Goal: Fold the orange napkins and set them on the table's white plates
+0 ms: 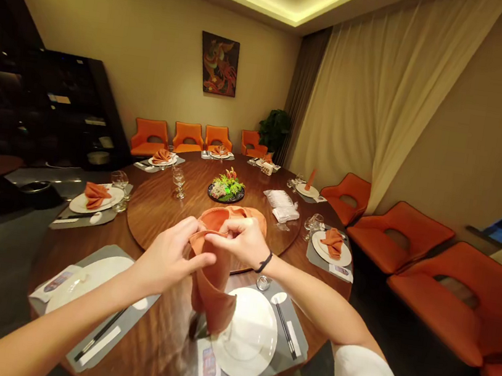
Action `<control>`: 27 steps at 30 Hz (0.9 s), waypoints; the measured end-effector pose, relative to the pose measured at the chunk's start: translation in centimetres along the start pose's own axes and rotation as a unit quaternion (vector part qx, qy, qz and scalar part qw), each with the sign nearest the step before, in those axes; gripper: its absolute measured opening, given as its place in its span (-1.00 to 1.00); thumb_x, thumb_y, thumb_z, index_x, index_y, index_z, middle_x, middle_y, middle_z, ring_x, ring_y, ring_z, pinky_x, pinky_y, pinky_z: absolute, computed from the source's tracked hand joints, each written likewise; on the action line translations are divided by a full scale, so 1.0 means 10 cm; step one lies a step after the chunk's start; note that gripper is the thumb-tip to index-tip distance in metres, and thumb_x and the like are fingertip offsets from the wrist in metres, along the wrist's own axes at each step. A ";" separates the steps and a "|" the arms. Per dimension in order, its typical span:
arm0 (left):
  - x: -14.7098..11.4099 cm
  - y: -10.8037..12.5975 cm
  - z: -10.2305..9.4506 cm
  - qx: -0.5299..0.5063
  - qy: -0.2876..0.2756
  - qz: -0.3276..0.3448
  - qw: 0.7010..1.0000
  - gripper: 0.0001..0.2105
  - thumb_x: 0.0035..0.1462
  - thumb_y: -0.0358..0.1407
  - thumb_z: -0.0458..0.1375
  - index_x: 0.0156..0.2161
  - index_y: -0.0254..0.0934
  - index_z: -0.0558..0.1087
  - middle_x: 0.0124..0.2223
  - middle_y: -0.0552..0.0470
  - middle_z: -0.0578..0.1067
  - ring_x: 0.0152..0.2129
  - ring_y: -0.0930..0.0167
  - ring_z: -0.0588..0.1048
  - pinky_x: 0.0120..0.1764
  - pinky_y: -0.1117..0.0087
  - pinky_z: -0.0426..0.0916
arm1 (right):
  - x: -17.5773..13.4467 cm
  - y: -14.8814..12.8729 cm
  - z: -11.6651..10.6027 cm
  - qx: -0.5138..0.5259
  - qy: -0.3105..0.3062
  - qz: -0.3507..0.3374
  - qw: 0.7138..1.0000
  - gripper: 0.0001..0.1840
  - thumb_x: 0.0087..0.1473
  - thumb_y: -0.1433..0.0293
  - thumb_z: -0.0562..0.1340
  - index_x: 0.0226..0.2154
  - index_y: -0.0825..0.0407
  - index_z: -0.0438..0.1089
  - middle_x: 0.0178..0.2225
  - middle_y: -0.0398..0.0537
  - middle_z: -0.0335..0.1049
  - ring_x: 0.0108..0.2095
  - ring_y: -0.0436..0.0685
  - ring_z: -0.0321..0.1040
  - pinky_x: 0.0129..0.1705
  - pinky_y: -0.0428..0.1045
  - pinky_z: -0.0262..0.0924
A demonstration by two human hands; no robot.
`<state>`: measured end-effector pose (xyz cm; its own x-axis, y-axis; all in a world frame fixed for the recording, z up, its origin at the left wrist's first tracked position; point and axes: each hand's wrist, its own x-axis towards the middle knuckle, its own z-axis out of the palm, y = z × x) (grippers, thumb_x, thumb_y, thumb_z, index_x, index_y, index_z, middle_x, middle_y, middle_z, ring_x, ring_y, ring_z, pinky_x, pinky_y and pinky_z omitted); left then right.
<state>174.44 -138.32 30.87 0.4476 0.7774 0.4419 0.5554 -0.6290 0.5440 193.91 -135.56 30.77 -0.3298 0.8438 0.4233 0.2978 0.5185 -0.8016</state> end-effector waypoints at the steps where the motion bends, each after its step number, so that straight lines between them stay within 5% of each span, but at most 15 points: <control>1: 0.02 0.01 0.01 0.025 0.007 -0.008 1.000 -0.64 0.13 0.05 0.07 -0.26 -0.24 0.35 -0.27 0.00 0.41 -0.34 0.35 0.37 -0.25 0.35 0.25 | 0.00 0.01 -0.01 -0.020 0.000 -0.018 1.000 -0.50 -0.08 0.04 0.34 -0.66 0.11 0.30 -0.69 -0.24 0.14 -0.61 -0.12 0.00 -0.57 -0.14 -0.15; 4: 0.10 0.02 -0.05 0.058 0.011 -0.018 0.998 -0.69 0.22 -0.05 0.00 -0.34 -0.24 0.38 -0.36 0.04 0.41 -0.41 0.39 0.37 -0.32 0.39 0.23 | 0.06 0.07 -0.17 -0.067 -0.055 -0.048 0.995 -0.52 0.01 0.03 0.29 -0.58 0.11 0.36 -0.66 -0.23 0.19 -0.59 -0.11 0.04 -0.53 -0.14 -0.10; 8: 0.22 -0.07 -0.35 0.095 0.008 -0.002 0.995 -0.69 0.22 -0.08 0.00 -0.37 -0.24 0.44 -0.36 0.03 0.46 -0.42 0.39 0.39 -0.32 0.40 0.23 | 0.29 0.22 -0.70 -0.199 -0.209 -0.064 0.955 -0.54 0.00 0.04 0.30 -0.57 0.12 0.40 -0.68 -0.23 0.23 -0.63 -0.12 0.04 -0.52 -0.13 -0.13; 11: 0.29 -0.20 -0.63 0.120 0.018 -0.005 0.993 -0.68 0.16 -0.03 0.07 -0.39 -0.24 0.47 -0.35 0.01 0.48 -0.41 0.38 0.40 -0.33 0.40 0.24 | 0.51 0.29 -1.16 -0.296 -0.229 -0.076 0.924 -0.54 -0.01 0.06 0.31 -0.61 0.12 0.43 -0.65 -0.16 0.33 -0.60 -0.08 0.13 -0.49 -0.11 -0.09; 14: 0.31 -0.31 -0.84 0.083 0.017 -0.030 0.996 -0.68 0.10 -0.03 0.14 -0.40 -0.27 0.49 -0.33 0.01 0.49 -0.44 0.43 0.38 -0.36 0.42 0.25 | 0.68 0.26 -1.43 -0.266 -0.278 -0.086 0.919 -0.60 0.01 0.08 0.29 -0.50 0.11 0.53 -0.42 -0.06 0.50 -0.47 -0.03 0.29 -0.42 -0.12 0.03; 17: 0.31 -0.37 -0.96 0.023 0.004 -0.082 0.996 -0.71 -0.01 -0.05 0.25 -0.41 -0.28 0.51 -0.32 0.01 0.51 -0.46 0.45 0.39 -0.37 0.42 0.30 | 0.76 0.11 -1.48 -0.226 -0.319 -0.108 0.914 -0.64 0.01 0.14 0.29 -0.53 0.12 0.51 -0.31 -0.03 0.53 -0.42 -0.03 0.33 -0.39 -0.13 0.09; 21: 0.28 -0.42 -1.03 -0.034 0.027 -0.184 0.982 -0.67 -0.18 -0.05 0.37 -0.40 -0.27 0.55 -0.35 -0.01 0.54 -0.47 0.41 0.44 -0.41 0.41 0.35 | 0.78 -0.10 -1.44 -0.204 -0.283 -0.147 0.926 -0.67 0.00 0.20 0.29 -0.59 0.12 0.44 -0.38 -0.06 0.51 -0.44 -0.04 0.30 -0.40 -0.12 0.12; 27: 0.26 -0.45 -0.99 -0.067 0.017 -0.214 0.974 -0.63 -0.08 -0.02 0.32 -0.39 -0.36 0.56 -0.33 -0.03 0.56 -0.38 0.39 0.46 -0.30 0.36 0.39 | 0.91 -0.21 -1.49 -0.176 -0.232 -0.152 0.945 -0.65 -0.08 0.15 0.36 -0.59 0.09 0.43 -0.46 -0.07 0.47 -0.46 -0.01 0.30 -0.42 -0.10 0.15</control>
<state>166.16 -133.46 36.64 0.1699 0.9694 0.1771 0.5882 -0.2439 0.7710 203.62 -126.93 42.62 -0.7806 0.5399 0.3149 0.3793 0.8096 -0.4479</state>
